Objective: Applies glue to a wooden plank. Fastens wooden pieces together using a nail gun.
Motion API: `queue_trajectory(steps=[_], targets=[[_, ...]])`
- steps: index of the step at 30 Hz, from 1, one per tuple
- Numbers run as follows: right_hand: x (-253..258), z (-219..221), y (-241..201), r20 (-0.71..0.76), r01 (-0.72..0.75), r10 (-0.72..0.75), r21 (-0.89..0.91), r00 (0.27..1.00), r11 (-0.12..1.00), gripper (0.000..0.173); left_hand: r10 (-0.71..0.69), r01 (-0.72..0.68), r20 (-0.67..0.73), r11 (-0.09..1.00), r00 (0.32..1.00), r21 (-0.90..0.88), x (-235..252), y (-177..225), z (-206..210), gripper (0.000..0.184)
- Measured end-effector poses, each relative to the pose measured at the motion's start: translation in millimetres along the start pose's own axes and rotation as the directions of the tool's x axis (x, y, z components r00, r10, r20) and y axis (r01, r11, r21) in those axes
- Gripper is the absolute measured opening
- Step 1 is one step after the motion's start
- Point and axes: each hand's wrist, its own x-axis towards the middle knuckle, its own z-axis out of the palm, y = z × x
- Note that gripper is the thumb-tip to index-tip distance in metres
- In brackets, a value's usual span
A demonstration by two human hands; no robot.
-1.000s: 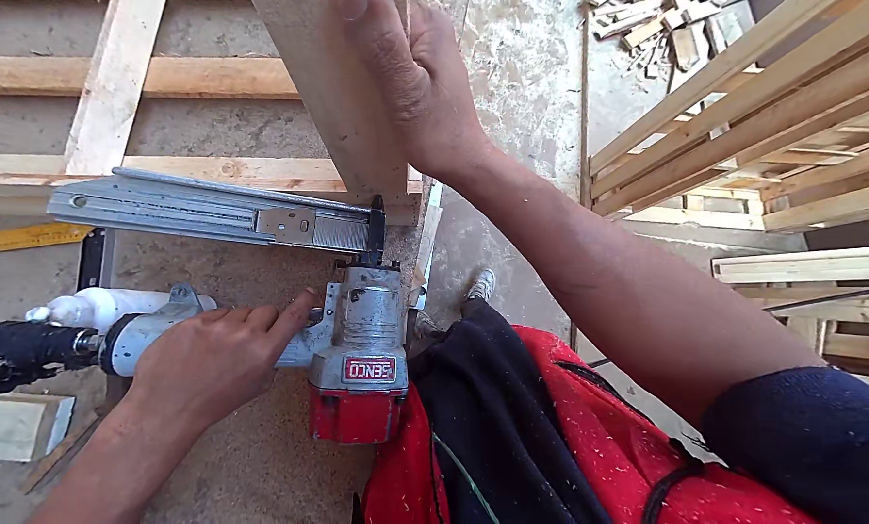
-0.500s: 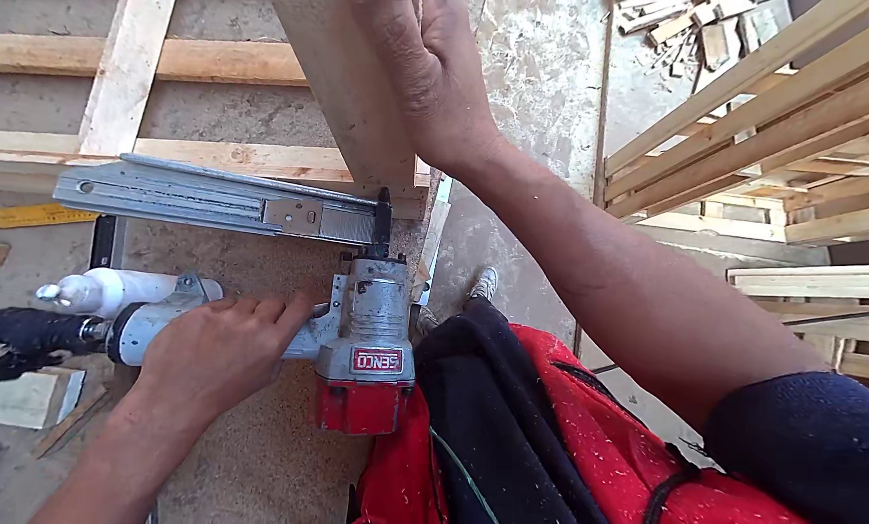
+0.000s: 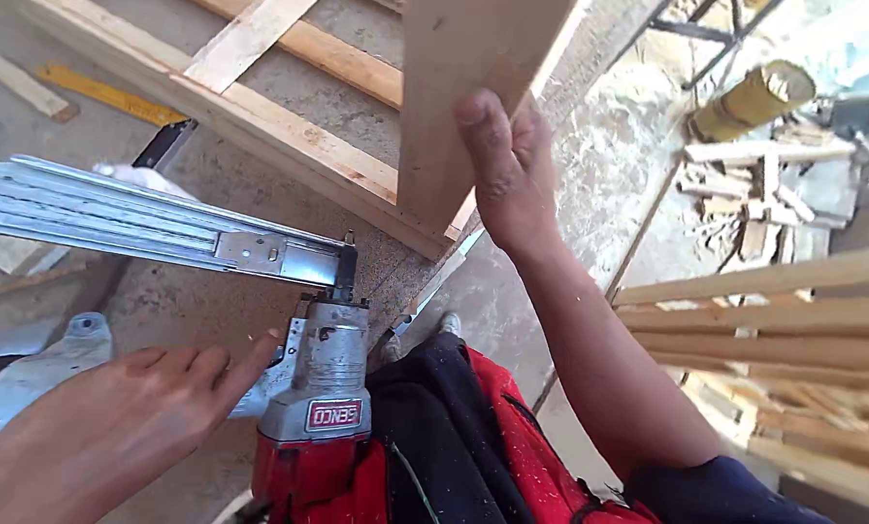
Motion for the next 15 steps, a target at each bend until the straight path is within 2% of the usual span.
queue_trajectory(steps=[4, 7, 9, 13, 14, 15], targets=[[3.0, -9.6, 5.5, 0.128, 0.04, -0.042, 0.013, 0.991, 0.999, 0.041, -0.215, 0.222, 0.061, 0.966, 0.975, -0.135, -13.7, 34.4, 7.5, 0.064], [11.5, -28.3, 13.3, 0.307, 0.078, -0.088, 0.043, 0.948, 0.996, 0.046, -0.37, 0.382, 0.094, 0.903, 0.924, -0.197, -11.8, 63.8, 12.6, 0.068], [28.1, -44.6, 19.1, 0.409, 0.125, -0.159, 0.108, 0.899, 0.986, 0.051, -0.478, 0.498, 0.139, 0.835, 0.867, -0.234, -8.7, 87.0, 19.0, 0.072], [90.4, -69.9, 8.1, 0.471, 0.293, -0.324, 0.142, 0.82, 0.946, 0.08, -0.643, 0.709, 0.3, 0.65, 0.704, -0.272, 10.7, 138.3, 35.3, 0.082], [105.4, -78.8, 10.6, 0.474, 0.283, -0.341, 0.193, 0.812, 0.94, 0.068, -0.673, 0.754, 0.342, 0.605, 0.655, -0.254, 21.8, 152.6, 36.9, 0.083], [122.1, -99.1, 24.3, 0.514, 0.257, -0.357, 0.256, 0.78, 0.932, 0.048, -0.701, 0.796, 0.379, 0.557, 0.604, -0.238, 34.6, 165.7, 36.1, 0.085]])
